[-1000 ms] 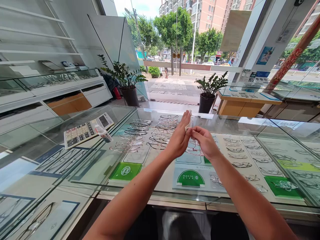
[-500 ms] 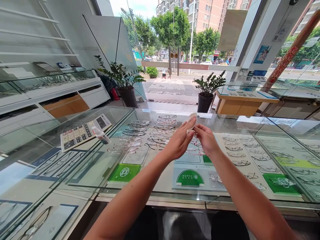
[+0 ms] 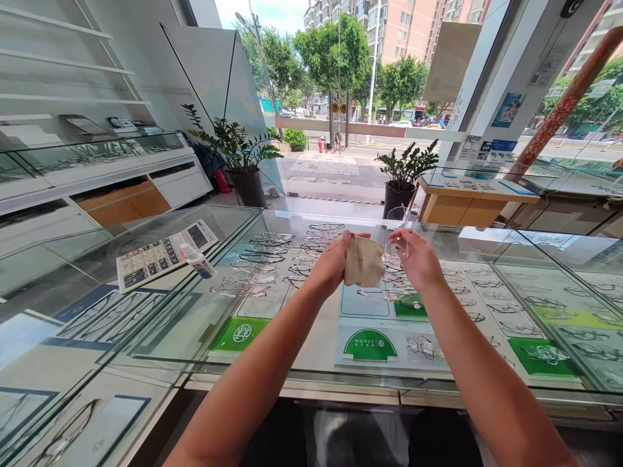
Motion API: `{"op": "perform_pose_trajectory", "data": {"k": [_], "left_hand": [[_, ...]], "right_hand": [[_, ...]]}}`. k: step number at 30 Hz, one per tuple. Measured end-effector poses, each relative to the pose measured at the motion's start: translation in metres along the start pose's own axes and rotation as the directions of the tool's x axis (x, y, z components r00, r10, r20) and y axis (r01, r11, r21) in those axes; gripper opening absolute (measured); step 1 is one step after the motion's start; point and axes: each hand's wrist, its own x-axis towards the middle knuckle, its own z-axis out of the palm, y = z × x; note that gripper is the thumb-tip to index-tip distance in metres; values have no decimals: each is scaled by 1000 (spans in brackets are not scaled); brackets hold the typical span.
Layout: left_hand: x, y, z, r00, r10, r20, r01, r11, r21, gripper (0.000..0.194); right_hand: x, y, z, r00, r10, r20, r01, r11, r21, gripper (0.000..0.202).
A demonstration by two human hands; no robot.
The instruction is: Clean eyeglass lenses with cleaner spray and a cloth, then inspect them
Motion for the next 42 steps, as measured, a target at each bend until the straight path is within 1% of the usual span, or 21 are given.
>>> {"op": "perform_pose_trajectory", "data": {"k": [2,4,7,10,16,22,27,29,35,38,42], "left_hand": [[0,-1,1,997,-55,49,56,998,-29,69],[-1,-4,2,993,-81,87,86,995,-46,64],[-1,-8,4,989,-103,103,110,992,-63,59],[0,-11,4,986,-122,111,130,989,-76,60],[0,-9,2,981,-100,167,119,987,-111,53],[1,-9,-2,951,-147,270,185,976,-118,44],[3,-12,-3,949,-145,280,202,962,-185,42],[4,-12,-2,951,-145,275,204,958,-203,37],[3,-9,0,972,-148,184,191,950,-248,22],[3,-7,1,978,-132,163,171,952,-255,21],[1,-7,1,976,-110,187,152,962,-228,28]], "right_hand": [[-4,-1,4,998,14,57,-15,1000,23,20],[-8,0,8,994,60,90,-64,997,38,23],[-11,3,12,985,141,98,-148,987,66,29],[-11,5,12,979,188,80,-195,977,88,33],[-11,7,9,978,188,95,-194,979,63,28],[-11,7,8,977,191,96,-198,978,63,27],[-11,8,8,973,206,105,-214,974,73,27],[-11,10,8,973,200,111,-209,976,68,29],[-11,17,8,970,208,129,-213,977,26,33],[-11,19,8,970,212,118,-215,977,11,33],[-11,19,9,972,207,115,-210,978,14,33]]}}
